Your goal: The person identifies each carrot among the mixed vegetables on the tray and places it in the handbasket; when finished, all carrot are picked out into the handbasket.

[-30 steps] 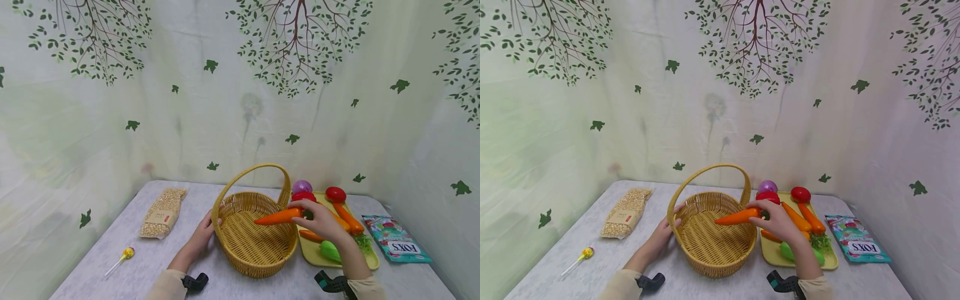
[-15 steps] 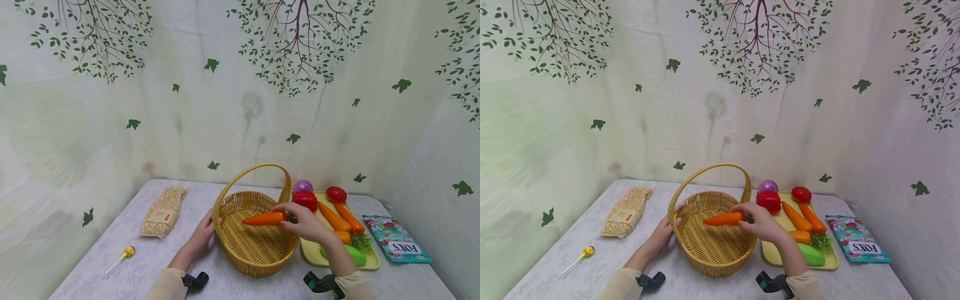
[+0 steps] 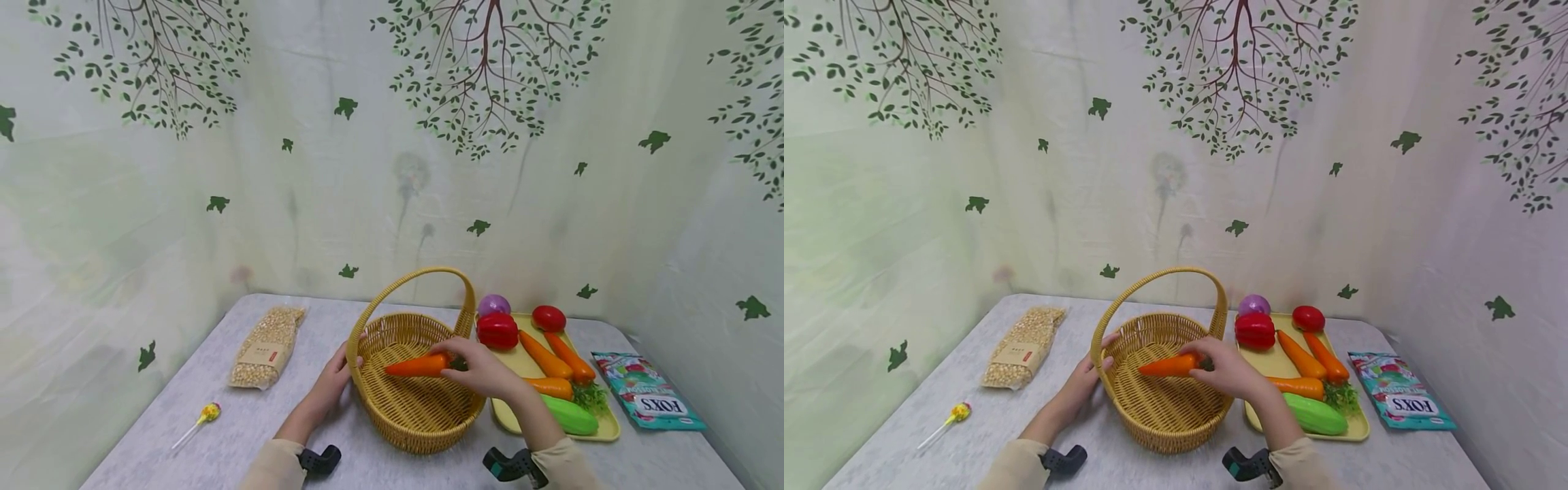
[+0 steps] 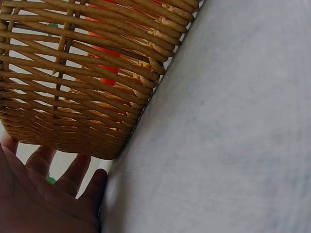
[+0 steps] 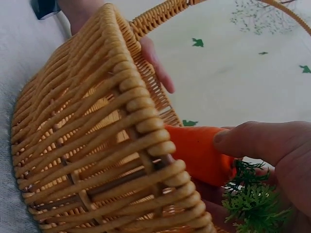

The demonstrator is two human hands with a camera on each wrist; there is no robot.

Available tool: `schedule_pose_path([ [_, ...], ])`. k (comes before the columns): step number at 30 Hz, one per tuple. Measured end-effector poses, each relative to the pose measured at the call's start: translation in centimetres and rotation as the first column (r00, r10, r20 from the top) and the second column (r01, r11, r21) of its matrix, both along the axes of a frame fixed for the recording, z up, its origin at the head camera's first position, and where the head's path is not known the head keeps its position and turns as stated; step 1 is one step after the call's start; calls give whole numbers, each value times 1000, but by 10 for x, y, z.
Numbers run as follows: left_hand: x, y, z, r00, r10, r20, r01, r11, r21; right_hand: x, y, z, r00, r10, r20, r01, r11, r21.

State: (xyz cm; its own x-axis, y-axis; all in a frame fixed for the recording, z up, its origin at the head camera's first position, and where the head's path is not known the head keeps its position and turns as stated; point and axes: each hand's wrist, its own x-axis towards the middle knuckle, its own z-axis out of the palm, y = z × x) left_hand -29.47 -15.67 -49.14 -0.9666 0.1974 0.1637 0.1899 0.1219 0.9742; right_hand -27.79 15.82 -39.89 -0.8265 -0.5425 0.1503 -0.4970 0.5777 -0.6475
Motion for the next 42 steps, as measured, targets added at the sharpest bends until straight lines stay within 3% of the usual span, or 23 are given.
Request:
schedule_pose_path([
  [15,-3,-2,-4,1000,-11,-2,11,1000,11,-3,-23,-11,996,69,-50,-64,994,88],
  [31,-4,0,-4,1000,-6,-10,6,1000,1,-4,-44,-24,989,151,8,-151,984,93],
  [42,-4,-1,-4,1000,-5,-18,5,1000,-16,-2,-48,-29,984,161,77,-168,982,90],
])
